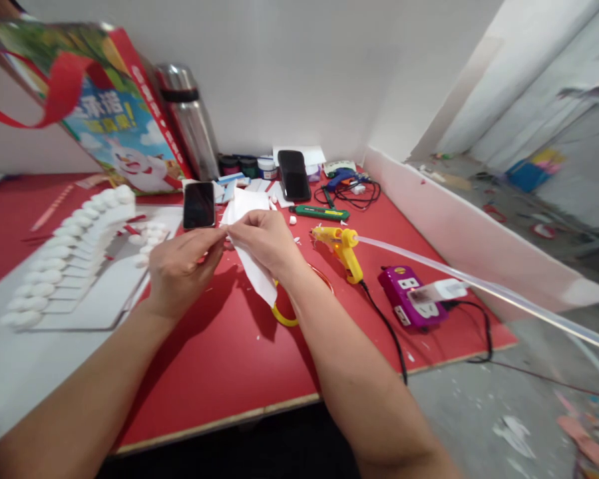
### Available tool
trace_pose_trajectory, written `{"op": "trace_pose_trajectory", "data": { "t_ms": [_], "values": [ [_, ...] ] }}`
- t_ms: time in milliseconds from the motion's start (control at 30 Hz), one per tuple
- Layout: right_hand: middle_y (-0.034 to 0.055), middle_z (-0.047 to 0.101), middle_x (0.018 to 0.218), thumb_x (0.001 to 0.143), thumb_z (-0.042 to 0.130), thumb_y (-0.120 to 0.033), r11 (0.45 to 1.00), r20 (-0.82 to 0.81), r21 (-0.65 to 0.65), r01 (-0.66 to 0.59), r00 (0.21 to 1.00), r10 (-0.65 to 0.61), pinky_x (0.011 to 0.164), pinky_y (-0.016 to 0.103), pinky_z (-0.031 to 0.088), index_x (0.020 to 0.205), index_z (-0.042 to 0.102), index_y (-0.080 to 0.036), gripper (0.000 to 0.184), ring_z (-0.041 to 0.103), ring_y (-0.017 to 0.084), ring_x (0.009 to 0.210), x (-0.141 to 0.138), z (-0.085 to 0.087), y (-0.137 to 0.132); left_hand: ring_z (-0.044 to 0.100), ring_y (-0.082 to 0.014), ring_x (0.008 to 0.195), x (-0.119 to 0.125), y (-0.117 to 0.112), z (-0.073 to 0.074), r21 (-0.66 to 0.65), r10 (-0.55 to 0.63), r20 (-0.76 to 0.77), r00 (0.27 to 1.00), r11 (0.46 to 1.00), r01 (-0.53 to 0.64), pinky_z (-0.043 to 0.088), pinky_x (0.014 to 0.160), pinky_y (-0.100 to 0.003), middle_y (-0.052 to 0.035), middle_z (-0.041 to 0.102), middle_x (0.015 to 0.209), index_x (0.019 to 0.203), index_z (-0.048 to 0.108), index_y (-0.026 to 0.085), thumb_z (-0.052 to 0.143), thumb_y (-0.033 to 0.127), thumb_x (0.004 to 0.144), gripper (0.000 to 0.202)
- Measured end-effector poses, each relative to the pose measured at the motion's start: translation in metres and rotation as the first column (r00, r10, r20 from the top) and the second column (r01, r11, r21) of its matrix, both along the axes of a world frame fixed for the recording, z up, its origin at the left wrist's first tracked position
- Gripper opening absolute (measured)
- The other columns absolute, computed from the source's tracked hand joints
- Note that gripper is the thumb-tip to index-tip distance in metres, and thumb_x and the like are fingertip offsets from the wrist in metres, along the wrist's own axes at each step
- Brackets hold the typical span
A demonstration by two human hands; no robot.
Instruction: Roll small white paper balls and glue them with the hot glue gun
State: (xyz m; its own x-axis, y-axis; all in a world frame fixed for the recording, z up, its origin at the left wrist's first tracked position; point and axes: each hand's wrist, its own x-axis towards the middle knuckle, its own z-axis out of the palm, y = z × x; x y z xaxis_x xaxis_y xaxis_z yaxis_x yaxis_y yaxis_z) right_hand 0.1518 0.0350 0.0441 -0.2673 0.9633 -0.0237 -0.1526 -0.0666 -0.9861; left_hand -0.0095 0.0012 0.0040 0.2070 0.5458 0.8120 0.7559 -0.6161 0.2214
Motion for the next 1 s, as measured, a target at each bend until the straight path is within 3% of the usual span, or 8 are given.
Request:
{"op": "trace_pose_trajectory", "data": {
  "t_ms": [167,333,467,567,633,767,867,1000],
  "values": [
    [-0.0031,0.060,0.056,0.070,0.070,-0.018,0.993,0.029,0.122,-0.003,1.000,-0.001,0.055,0.021,0.041,0.061,0.063,-0.015,0.011,0.052,0.008,0.053,0.003,-0.004,0.006,0.075,-0.0153,0.070,0.007,-0.006,0.003,-0.352,-0.040,0.450,0.892,0.910,0.219,0.060,0.072,-0.026,-0.0045,0.080,0.085,0.112,0.079,0.016,0.064,0.030,0.099,0.024],
    [-0.0037,0.061,0.059,0.075,0.073,-0.018,0.975,0.084,0.218,-0.042,0.996,0.024,0.056,0.020,0.040,0.064,0.066,-0.014,0.013,0.051,0.007,0.057,0.003,-0.006,0.007,0.069,-0.0126,0.061,0.006,-0.006,0.008,-0.412,-0.002,0.562,0.827,0.866,0.282,0.058,0.064,-0.024,-0.0008,0.073,0.074,0.107,0.080,0.016,0.067,0.030,0.097,0.022],
    [0.0001,0.067,0.062,0.082,0.074,-0.019,0.996,-0.007,-0.024,-0.081,0.997,0.081,0.057,0.021,0.047,0.067,0.068,-0.014,0.018,0.058,0.010,0.056,0.000,-0.003,0.006,0.066,-0.0119,0.064,0.003,-0.005,0.011,-0.323,-0.011,0.414,0.910,0.933,0.158,0.054,0.066,-0.024,-0.0012,0.072,0.076,0.102,0.079,0.017,0.064,0.025,0.098,0.017],
    [0.0054,0.071,0.064,0.092,0.065,-0.020,0.942,-0.125,-0.292,-0.163,0.983,0.132,0.057,0.024,0.052,0.071,0.069,-0.013,0.024,0.064,0.013,0.057,0.001,0.002,0.005,0.068,-0.0138,0.071,0.004,-0.006,0.011,-0.283,0.025,0.351,0.936,0.956,0.080,0.054,0.069,-0.026,-0.0033,0.075,0.083,0.099,0.078,0.017,0.062,0.025,0.098,0.017],
    [0.0072,0.073,0.069,0.091,0.067,-0.019,0.919,-0.165,-0.335,-0.209,0.973,0.161,0.057,0.024,0.054,0.074,0.071,-0.012,0.020,0.066,0.014,0.058,0.003,0.004,0.005,0.068,-0.0145,0.072,0.004,-0.007,0.011,-0.296,0.047,0.358,0.933,0.953,0.066,0.054,0.070,-0.026,-0.0038,0.075,0.084,0.099,0.077,0.017,0.062,0.025,0.099,0.018],
    [0.0051,0.075,0.071,0.079,0.076,-0.015,0.965,-0.060,-0.221,-0.140,0.990,0.130,0.053,0.020,0.046,0.071,0.071,-0.012,0.010,0.059,0.009,0.055,0.003,0.001,0.004,0.064,-0.0121,0.061,0.006,-0.008,0.011,-0.370,0.092,0.431,0.898,0.925,0.083,0.053,0.064,-0.025,-0.0021,0.075,0.077,0.096,0.078,0.018,0.064,0.026,0.096,0.016],
    [0.0036,0.073,0.069,0.075,0.075,-0.017,1.000,0.124,-0.020,-0.013,0.992,0.016,0.054,0.021,0.042,0.069,0.068,-0.014,0.009,0.059,0.010,0.058,-0.002,-0.008,0.005,0.064,-0.0115,0.056,0.009,-0.009,0.010,-0.427,0.128,0.505,0.854,0.896,0.118,0.052,0.058,-0.023,-0.0010,0.075,0.073,0.092,0.077,0.017,0.067,0.026,0.094,0.014],
    [0.0023,0.070,0.068,0.074,0.070,-0.022,0.960,0.344,0.279,0.025,0.931,-0.125,0.058,0.024,0.042,0.069,0.066,-0.017,0.008,0.061,0.014,0.065,-0.007,-0.019,0.006,0.066,-0.0130,0.058,0.008,-0.008,0.008,-0.395,0.129,0.424,0.896,0.917,0.055,0.052,0.061,-0.025,-0.0014,0.074,0.071,0.090,0.077,0.016,0.067,0.025,0.093,0.014]
  ]
}}
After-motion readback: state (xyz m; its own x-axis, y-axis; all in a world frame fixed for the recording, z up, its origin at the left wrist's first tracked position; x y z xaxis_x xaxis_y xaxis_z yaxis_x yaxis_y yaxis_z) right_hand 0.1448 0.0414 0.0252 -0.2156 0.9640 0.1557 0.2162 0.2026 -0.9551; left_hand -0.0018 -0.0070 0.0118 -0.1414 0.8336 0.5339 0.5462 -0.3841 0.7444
